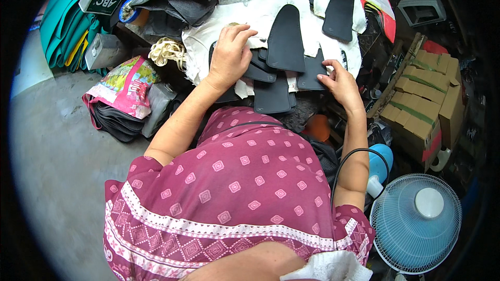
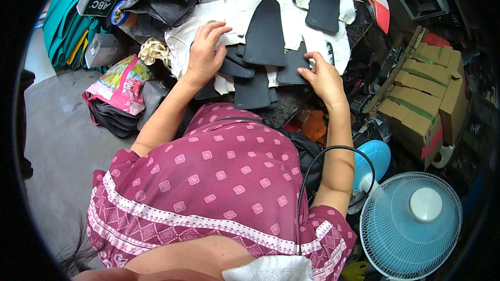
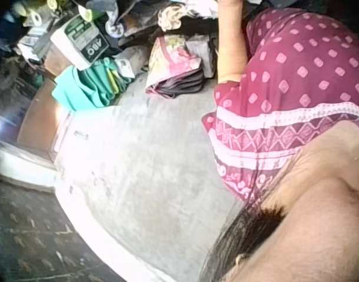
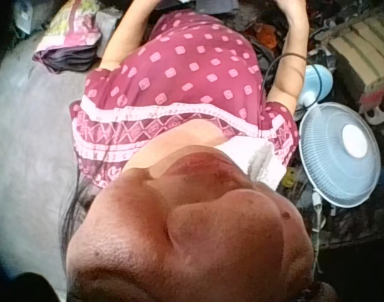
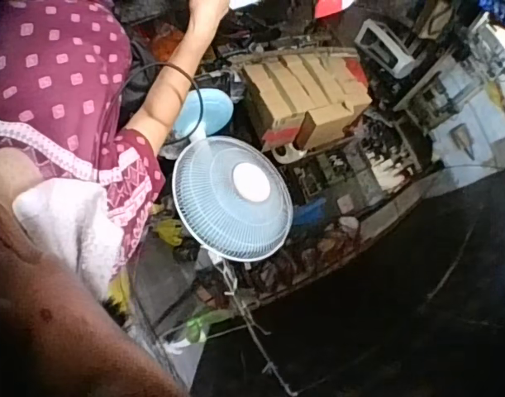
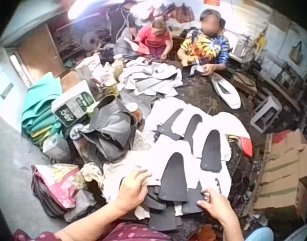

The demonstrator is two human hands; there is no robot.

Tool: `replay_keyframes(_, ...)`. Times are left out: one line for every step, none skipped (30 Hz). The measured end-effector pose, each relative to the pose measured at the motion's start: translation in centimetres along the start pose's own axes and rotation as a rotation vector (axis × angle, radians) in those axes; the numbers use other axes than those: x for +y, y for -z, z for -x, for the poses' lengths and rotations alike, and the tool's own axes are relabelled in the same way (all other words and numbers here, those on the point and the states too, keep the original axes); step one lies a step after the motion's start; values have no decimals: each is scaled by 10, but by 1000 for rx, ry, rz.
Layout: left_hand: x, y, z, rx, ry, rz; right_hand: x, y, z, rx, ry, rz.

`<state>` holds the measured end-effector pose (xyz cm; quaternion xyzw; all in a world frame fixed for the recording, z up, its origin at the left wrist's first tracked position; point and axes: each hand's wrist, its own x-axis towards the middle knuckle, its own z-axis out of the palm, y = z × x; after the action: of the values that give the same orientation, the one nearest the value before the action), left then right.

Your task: The person repeatedly picks up black shoe insoles from a pile, separates them from white paper or fabric, and restacks them on the table. The hands handle the insoles one at a time, turning and aligning them while organizing the pile.

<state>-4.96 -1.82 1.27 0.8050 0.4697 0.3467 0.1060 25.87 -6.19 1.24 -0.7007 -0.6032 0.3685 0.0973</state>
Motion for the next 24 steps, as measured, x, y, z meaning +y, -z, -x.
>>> replay_keyframes(-4,2,2,0,3,-10,-4,1,1,6,9,64)
replay_keyframes(-6,3,4,-3,-5,-27,-7,3,1,8,9,125)
replay_keyframes(-9,4,6,-8,-12,-44,-11,4,2,16,15,183)
replay_keyframes(-11,5,8,-12,-20,-59,-15,5,2,49,47,251)
replay_keyframes(-11,4,10,-22,-12,-58,-19,6,2,88,87,317)
replay_keyframes(-12,3,12,-34,-3,-56,-23,5,1,119,127,377)
replay_keyframes(-11,3,14,-45,7,-56,-27,3,1,162,241,343)
replay_keyframes(-11,2,15,-58,18,-74,-31,1,0,197,354,303)
replay_keyframes(-10,1,16,-56,15,-85,-36,-3,-1,238,467,258)
replay_keyframes(-8,1,16,-54,12,-96,-40,-9,-3,200,530,210)
replay_keyframes(-7,0,16,-50,8,-108,-44,-17,-3,183,562,213)
replay_keyframes(-5,0,15,-47,-10,-124,-47,-24,-4,175,589,207)
replay_keyframes(-4,0,13,-56,-27,-119,-50,-30,-6,174,632,200)
replay_keyframes(-3,-1,11,-65,-43,-113,-52,-36,-7,161,624,194)
replay_keyframes(-1,-2,9,-74,-60,-106,-53,-40,-9,164,629,208)
replay_keyframes(-1,-5,6,-60,-81,-118,-54,-43,-10,167,632,221)
replay_keyframes(-1,-8,3,-76,-73,-117,-54,-45,-12,153,610,243)
replay_keyframes(-1,-11,1,-93,-67,-116,-53,-46,-13,168,617,236)
replay_keyframes(-1,-15,-1,-110,-60,-112,-53,-46,-14,163,616,228)
replay_keyframes(-4,-19,-4,-92,-96,-152,-52,-46,-14,156,614,220)
replay_keyframes(-6,-22,-5,-108,-94,-159,-51,-45,-14,148,594,212)
replay_keyframes(-9,-24,-7,-118,-99,-163,-51,-45,-15,147,604,223)
replay_keyframes(-12,-26,-8,-129,-103,-167,-51,-45,-14,144,597,235)
replay_keyframes(-15,-28,-10,-121,-108,-172,-51,-45,-14,139,595,241)
